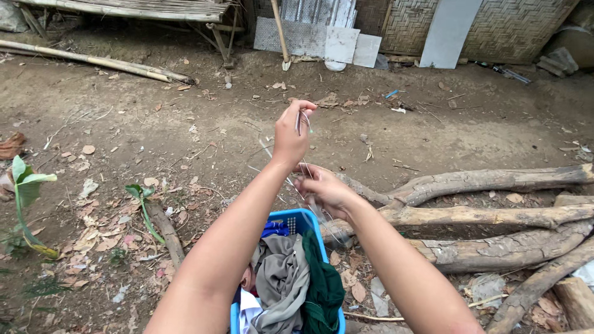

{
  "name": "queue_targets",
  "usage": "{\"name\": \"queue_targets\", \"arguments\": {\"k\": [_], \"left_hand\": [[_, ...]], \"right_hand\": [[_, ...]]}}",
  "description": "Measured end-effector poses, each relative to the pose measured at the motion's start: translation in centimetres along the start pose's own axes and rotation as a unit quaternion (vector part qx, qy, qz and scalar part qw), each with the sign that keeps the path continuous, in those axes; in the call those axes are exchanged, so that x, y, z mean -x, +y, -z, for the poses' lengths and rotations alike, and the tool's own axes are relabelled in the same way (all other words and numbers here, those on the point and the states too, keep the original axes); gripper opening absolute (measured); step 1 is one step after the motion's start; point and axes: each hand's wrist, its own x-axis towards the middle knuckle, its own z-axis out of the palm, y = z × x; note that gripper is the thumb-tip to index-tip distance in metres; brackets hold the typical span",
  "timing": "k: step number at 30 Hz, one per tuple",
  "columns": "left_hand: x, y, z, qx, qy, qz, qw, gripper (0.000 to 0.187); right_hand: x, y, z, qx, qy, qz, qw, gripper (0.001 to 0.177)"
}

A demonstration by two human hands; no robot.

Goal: The person removes dry laundry from a wire clothesline, folds a shirt and shorts, and places them into a blue basket before collecting several wire hangers from the line.

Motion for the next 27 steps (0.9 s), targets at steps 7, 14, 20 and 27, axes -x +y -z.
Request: {"name": "queue_targets", "arguments": {"k": [7, 14, 20, 27], "left_hand": [[-0.2, -0.2, 1.2, 0.054, -0.106, 0.052, 0.992, 0.028], [-2.6, -1.5, 2.9, 0.259, -0.235, 0.188, 0.918, 0.015], [-5.0, -2.0, 3.9, 0.093, -0.335, 0.23, 0.909, 0.017], [-6.3, -7.9, 3.7, -0.41, -0.656, 0.077, 0.629, 0.027]], "right_hand": [[-1.3, -2.0, 0.9, 0.026, 0.028, -0.006, 0.999, 0.027], [-0.6, -4.4, 2.1, 0.07, -0.025, -0.002, 0.997, 0.03], [0.2, -6.5, 2.5, 0.46, 0.092, -0.002, 0.883, 0.043], [0.7, -10.0, 5.0, 0.374, 0.234, 0.103, 0.892, 0.039]]}}
